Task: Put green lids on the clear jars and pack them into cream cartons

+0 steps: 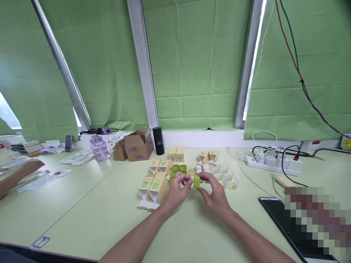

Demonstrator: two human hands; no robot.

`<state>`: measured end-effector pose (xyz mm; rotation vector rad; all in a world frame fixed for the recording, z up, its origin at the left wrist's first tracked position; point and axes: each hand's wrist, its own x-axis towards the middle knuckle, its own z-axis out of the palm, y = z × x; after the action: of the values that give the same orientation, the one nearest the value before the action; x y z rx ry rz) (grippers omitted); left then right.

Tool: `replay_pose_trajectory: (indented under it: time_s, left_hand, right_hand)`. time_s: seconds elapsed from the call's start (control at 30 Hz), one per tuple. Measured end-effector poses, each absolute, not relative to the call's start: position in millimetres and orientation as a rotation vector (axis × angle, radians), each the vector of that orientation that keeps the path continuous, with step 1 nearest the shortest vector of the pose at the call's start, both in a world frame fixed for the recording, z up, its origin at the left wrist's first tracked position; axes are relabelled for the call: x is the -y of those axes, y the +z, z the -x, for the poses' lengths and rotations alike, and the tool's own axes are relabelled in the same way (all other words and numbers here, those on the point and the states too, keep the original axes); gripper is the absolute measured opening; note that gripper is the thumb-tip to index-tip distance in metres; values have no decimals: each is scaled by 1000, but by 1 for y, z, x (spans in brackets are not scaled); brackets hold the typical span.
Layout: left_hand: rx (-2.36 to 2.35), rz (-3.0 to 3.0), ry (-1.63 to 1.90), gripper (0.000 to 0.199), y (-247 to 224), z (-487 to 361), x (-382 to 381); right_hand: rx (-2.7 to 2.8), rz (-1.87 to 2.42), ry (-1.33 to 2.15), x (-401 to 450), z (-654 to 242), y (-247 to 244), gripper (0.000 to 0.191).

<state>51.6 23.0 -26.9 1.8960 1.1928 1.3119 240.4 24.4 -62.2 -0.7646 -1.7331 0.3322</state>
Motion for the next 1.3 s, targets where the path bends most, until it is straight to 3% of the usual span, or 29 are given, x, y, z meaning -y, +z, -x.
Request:
replay_pose_trajectory:
  time_s: [1.3]
  left_hand:
    - [-1196, -1906, 1404, 24, -30, -48, -24]
  right_hand:
    - [1722, 769, 317, -24, -243, -61, 38]
